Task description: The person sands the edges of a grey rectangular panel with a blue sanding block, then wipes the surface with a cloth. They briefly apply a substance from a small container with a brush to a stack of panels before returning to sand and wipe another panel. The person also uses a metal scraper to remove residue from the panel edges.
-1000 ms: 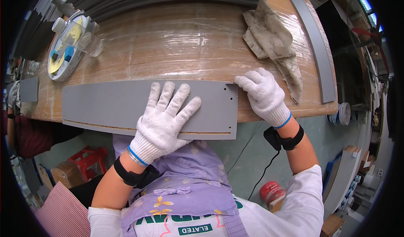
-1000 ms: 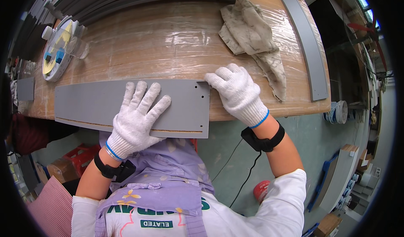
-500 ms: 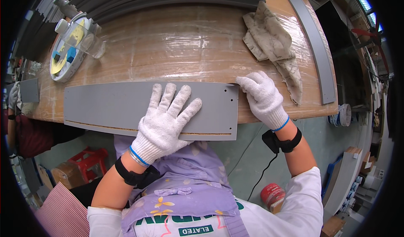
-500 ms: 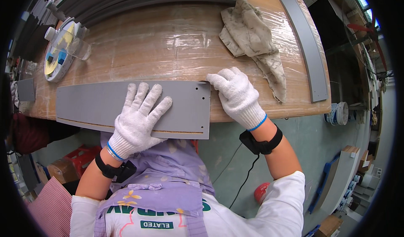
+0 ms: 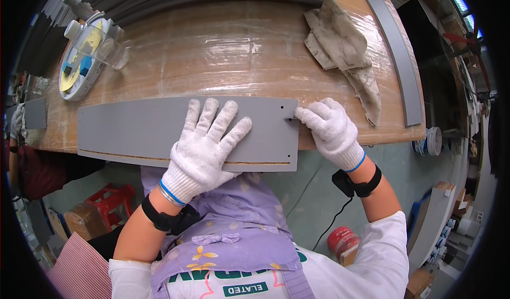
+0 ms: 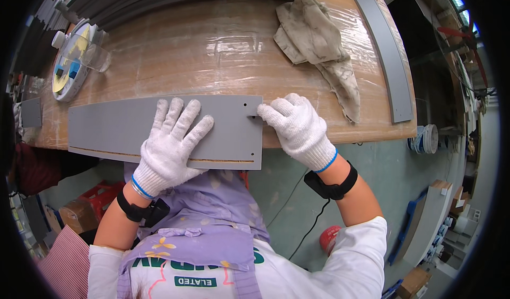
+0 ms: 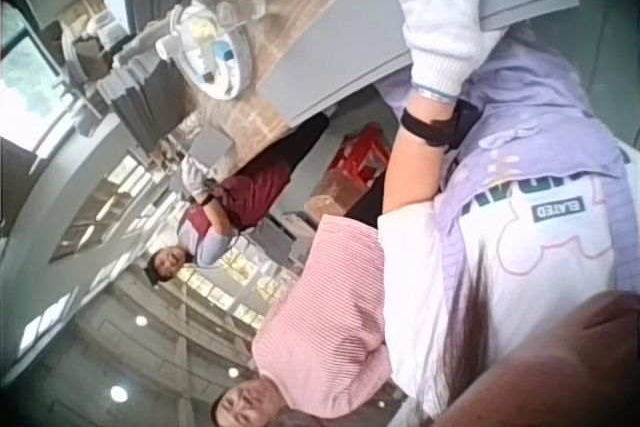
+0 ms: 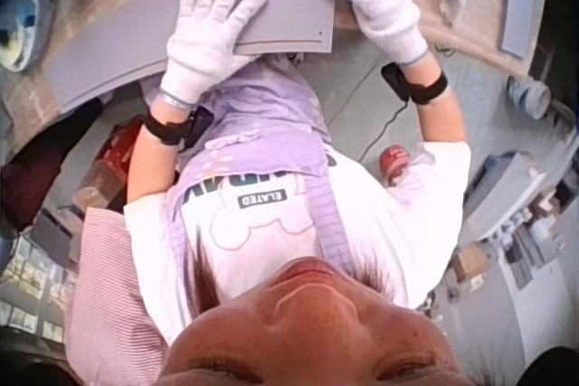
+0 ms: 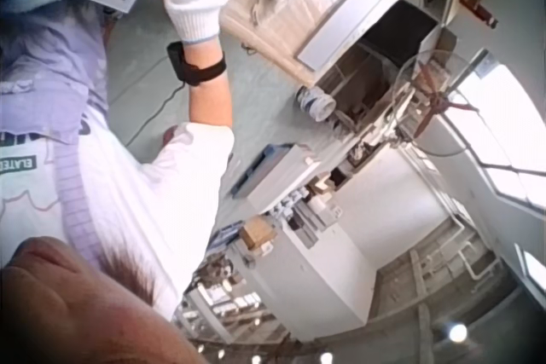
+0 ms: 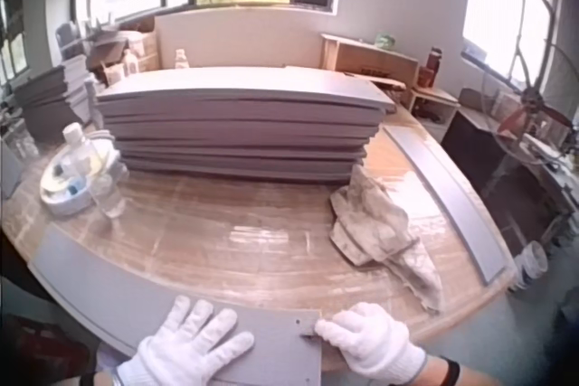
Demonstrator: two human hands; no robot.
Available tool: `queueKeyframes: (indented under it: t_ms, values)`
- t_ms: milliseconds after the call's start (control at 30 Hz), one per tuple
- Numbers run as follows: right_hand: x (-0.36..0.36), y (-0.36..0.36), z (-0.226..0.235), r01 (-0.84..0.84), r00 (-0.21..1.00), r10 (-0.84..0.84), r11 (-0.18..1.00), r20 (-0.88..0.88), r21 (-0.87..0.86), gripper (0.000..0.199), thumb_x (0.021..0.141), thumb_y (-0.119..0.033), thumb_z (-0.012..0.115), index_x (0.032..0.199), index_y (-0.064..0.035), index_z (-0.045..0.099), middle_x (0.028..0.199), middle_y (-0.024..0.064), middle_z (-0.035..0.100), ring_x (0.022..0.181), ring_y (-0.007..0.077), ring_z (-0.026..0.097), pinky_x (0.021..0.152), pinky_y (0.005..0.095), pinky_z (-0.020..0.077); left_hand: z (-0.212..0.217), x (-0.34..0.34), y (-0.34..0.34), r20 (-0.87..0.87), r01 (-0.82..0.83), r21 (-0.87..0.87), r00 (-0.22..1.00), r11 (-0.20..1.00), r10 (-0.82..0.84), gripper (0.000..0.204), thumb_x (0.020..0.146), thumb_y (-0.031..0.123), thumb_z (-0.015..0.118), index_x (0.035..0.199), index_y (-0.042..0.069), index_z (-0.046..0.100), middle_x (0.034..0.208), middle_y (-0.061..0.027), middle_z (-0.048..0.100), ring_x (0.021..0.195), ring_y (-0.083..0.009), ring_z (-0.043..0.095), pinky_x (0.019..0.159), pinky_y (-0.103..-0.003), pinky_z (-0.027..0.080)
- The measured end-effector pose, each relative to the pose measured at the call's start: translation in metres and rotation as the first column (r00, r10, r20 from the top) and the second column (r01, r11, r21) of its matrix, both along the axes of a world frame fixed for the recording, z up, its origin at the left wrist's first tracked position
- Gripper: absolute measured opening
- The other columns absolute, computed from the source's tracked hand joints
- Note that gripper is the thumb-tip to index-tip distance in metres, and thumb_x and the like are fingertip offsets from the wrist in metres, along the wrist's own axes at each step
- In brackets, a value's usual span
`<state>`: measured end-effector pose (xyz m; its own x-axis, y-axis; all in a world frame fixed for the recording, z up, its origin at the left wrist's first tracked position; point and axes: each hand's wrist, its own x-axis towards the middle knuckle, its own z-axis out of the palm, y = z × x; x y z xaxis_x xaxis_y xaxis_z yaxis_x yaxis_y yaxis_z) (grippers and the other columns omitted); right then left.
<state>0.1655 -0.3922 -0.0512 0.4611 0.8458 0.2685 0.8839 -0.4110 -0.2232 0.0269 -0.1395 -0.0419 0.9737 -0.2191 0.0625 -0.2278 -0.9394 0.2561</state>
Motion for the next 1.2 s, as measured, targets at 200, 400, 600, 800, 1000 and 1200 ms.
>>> queueKeyframes:
  t_ms: [200,400,600,800,1000,1200]
  values:
    - [-0.005,-0.005,-0.003,-0.056,0.998,0.056,0.998,0.042,0.004,0.037,0.069,-0.005,0.063,0.105,-0.0103,0.065,0.089,0.0042,0.060,0.080,0.0253,0.057,0.071,0.0372,0.0477,-0.001,0.000,0.000,-0.002,0.000,0.012,1.000,1.000,0.000,0.095,0.048,0.034,0.089,0.135,0.018,0.053,0.146,-0.0152,0.042,0.137,-0.0394,0.036,0.119,-0.055,0.019]
    - [-0.022,-0.013,-0.003,-0.077,0.997,0.077,0.997,0.023,0.016,0.038,0.067,-0.008,0.064,0.105,-0.0107,0.065,0.085,0.0032,0.058,0.074,0.0234,0.056,0.067,0.0368,0.0455,-0.002,-0.001,-0.001,0.010,-0.007,0.019,1.000,1.000,0.007,0.095,0.049,0.034,0.089,0.136,0.018,0.053,0.146,-0.0141,0.042,0.138,-0.0386,0.035,0.119,-0.055,0.019]
    - [-0.038,-0.021,-0.002,-0.112,0.991,0.114,0.993,0.071,-0.025,0.041,0.066,-0.012,0.063,0.107,-0.0104,0.063,0.083,0.0016,0.055,0.072,0.0210,0.053,0.064,0.0358,0.0426,0.001,-0.001,-0.001,-0.006,0.000,0.031,1.000,1.000,0.000,0.095,0.049,0.033,0.089,0.136,0.018,0.053,0.146,-0.0137,0.043,0.139,-0.0383,0.034,0.119,-0.054,0.019]
    - [-0.055,-0.028,-0.002,-0.143,0.987,0.147,0.988,0.062,-0.053,0.044,0.064,-0.014,0.063,0.108,-0.0103,0.062,0.081,0.0007,0.052,0.071,0.0194,0.051,0.063,0.0352,0.0416,-0.002,-0.002,-0.001,0.021,0.000,0.029,1.000,1.000,-0.001,0.094,0.051,0.035,0.088,0.136,0.018,0.053,0.145,-0.0140,0.043,0.138,-0.0386,0.035,0.119,-0.055,0.019]
    - [-0.058,-0.026,0.004,-0.048,0.996,0.054,0.996,-0.075,0.077,0.041,0.064,-0.008,0.063,0.105,-0.0094,0.064,0.082,0.0029,0.055,0.073,0.0221,0.054,0.065,0.0362,0.0438,-0.002,-0.002,-0.001,0.035,0.002,0.008,0.999,1.000,-0.002,0.093,0.051,0.035,0.088,0.136,0.017,0.053,0.146,-0.0145,0.043,0.138,-0.0396,0.035,0.119,-0.055,0.020]
    - [-0.051,-0.018,0.001,-0.010,1.000,0.010,1.000,0.008,-0.005,0.042,0.065,-0.007,0.062,0.107,-0.0081,0.063,0.085,0.0041,0.057,0.074,0.0237,0.054,0.067,0.0368,0.0442,-0.003,-0.003,0.000,0.030,0.011,0.012,0.999,1.000,-0.011,0.095,0.050,0.033,0.088,0.137,0.017,0.052,0.147,-0.0145,0.042,0.138,-0.0386,0.035,0.119,-0.054,0.019]
